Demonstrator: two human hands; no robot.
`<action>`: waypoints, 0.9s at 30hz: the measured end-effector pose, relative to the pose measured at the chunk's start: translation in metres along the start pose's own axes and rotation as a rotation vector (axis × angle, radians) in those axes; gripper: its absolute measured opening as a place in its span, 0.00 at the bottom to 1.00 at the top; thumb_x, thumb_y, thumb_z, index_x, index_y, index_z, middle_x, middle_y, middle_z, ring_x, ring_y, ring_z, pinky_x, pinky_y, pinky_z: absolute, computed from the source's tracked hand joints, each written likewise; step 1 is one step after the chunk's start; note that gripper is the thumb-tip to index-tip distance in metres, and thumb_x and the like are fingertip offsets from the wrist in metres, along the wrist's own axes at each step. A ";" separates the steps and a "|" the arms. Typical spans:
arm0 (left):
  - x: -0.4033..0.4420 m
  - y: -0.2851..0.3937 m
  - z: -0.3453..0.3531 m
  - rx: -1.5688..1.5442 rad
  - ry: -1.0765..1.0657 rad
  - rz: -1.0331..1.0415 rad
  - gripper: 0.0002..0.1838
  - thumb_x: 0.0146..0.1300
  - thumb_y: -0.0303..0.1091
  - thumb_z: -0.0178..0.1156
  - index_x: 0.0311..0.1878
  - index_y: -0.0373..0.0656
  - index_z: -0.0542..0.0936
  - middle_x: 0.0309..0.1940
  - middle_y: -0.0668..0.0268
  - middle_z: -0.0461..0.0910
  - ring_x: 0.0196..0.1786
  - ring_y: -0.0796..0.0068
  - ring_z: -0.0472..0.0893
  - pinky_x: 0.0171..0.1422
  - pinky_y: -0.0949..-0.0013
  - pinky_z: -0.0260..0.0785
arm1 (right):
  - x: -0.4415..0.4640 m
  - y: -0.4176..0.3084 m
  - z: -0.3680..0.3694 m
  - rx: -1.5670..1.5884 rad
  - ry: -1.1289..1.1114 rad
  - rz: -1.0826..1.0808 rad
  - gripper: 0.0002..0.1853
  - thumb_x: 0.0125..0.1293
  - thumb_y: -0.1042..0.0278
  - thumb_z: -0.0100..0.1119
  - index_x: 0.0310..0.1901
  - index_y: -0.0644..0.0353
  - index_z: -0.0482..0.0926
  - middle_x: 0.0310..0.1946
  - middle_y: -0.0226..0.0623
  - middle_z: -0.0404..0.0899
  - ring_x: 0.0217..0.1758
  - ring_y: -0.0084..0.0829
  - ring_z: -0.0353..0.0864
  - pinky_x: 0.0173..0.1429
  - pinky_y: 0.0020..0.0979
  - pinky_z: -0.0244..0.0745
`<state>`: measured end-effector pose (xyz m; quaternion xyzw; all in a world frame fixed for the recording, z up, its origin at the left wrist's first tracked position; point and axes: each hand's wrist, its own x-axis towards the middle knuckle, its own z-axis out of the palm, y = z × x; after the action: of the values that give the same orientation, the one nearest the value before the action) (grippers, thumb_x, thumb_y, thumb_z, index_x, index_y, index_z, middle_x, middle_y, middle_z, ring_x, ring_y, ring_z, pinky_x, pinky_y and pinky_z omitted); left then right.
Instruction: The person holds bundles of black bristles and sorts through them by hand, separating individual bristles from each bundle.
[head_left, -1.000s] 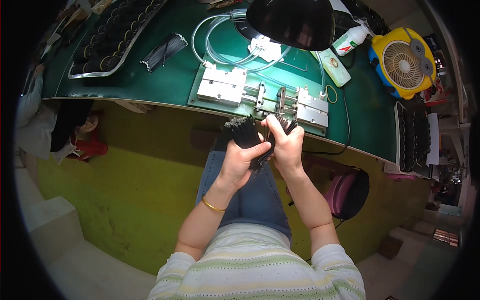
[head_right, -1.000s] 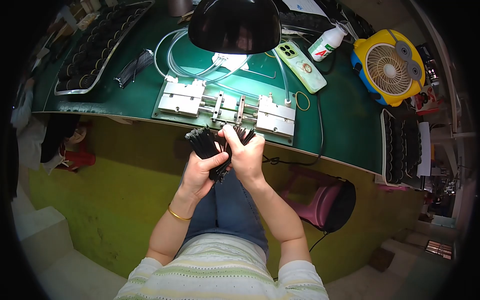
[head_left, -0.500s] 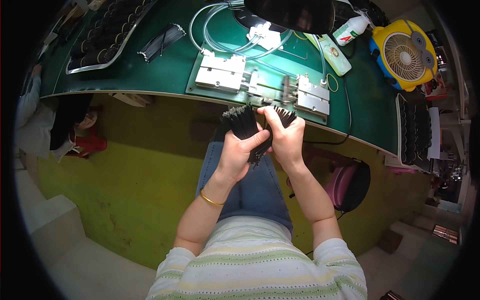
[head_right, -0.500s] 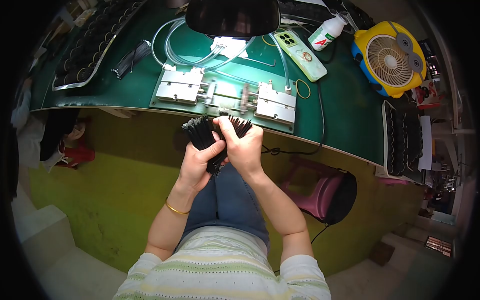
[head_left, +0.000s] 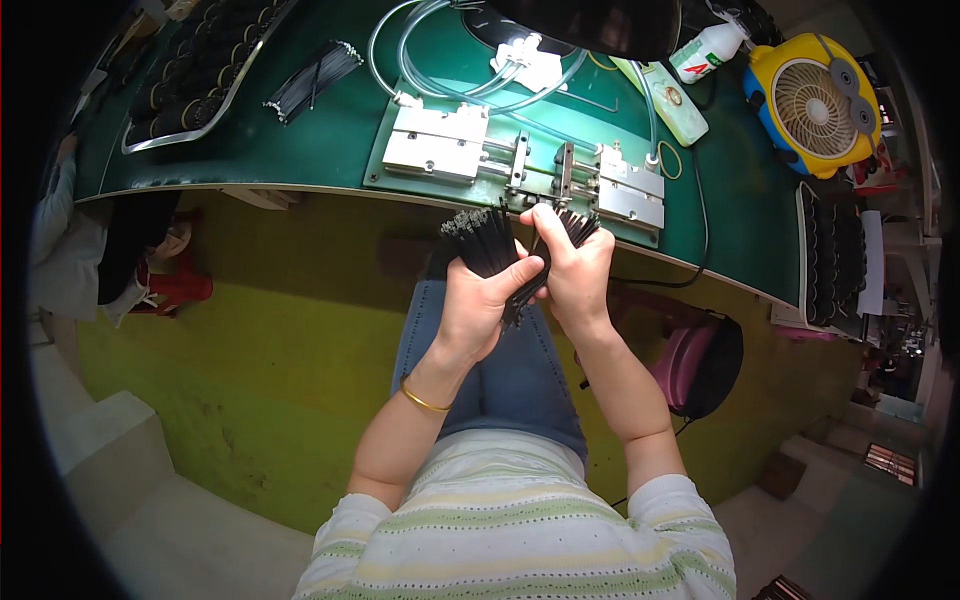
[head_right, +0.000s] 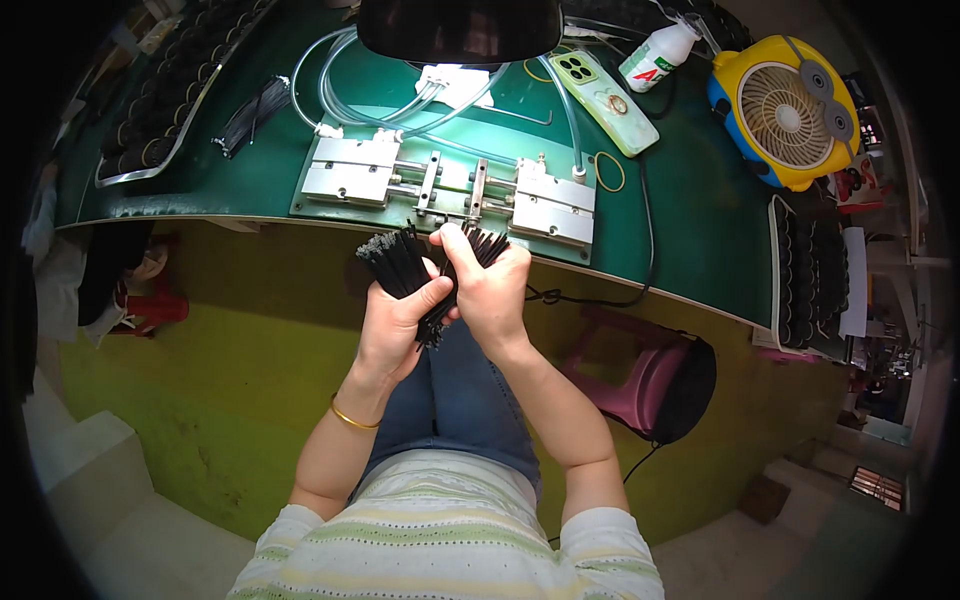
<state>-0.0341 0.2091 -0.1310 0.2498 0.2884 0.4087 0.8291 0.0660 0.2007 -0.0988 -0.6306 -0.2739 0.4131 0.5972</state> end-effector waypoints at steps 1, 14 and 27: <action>0.000 0.001 0.000 0.011 -0.006 -0.001 0.03 0.54 0.22 0.60 0.31 0.37 0.75 0.25 0.68 0.75 0.25 0.78 0.76 0.27 0.77 0.69 | 0.001 0.002 0.000 0.008 0.001 -0.007 0.12 0.60 0.65 0.55 0.27 0.66 0.79 0.11 0.29 0.71 0.08 0.16 0.65 0.09 0.19 0.56; -0.011 0.012 -0.004 -0.022 -0.032 0.007 0.09 0.56 0.21 0.55 0.42 0.35 0.75 0.32 0.63 0.77 0.31 0.75 0.78 0.36 0.73 0.73 | -0.008 0.001 -0.003 -0.086 -0.145 -0.177 0.12 0.62 0.67 0.55 0.26 0.66 0.78 0.13 0.27 0.71 0.12 0.14 0.66 0.11 0.18 0.59; -0.009 0.000 -0.004 -0.093 -0.002 -0.018 0.10 0.58 0.21 0.55 0.44 0.37 0.73 0.34 0.68 0.75 0.34 0.78 0.76 0.38 0.74 0.72 | -0.005 0.009 0.002 -0.083 -0.093 -0.289 0.09 0.62 0.71 0.52 0.30 0.66 0.79 0.12 0.21 0.67 0.14 0.10 0.61 0.17 0.16 0.53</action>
<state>-0.0416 0.2019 -0.1318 0.2090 0.2703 0.4139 0.8437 0.0609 0.1966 -0.1070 -0.5890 -0.4060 0.3398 0.6106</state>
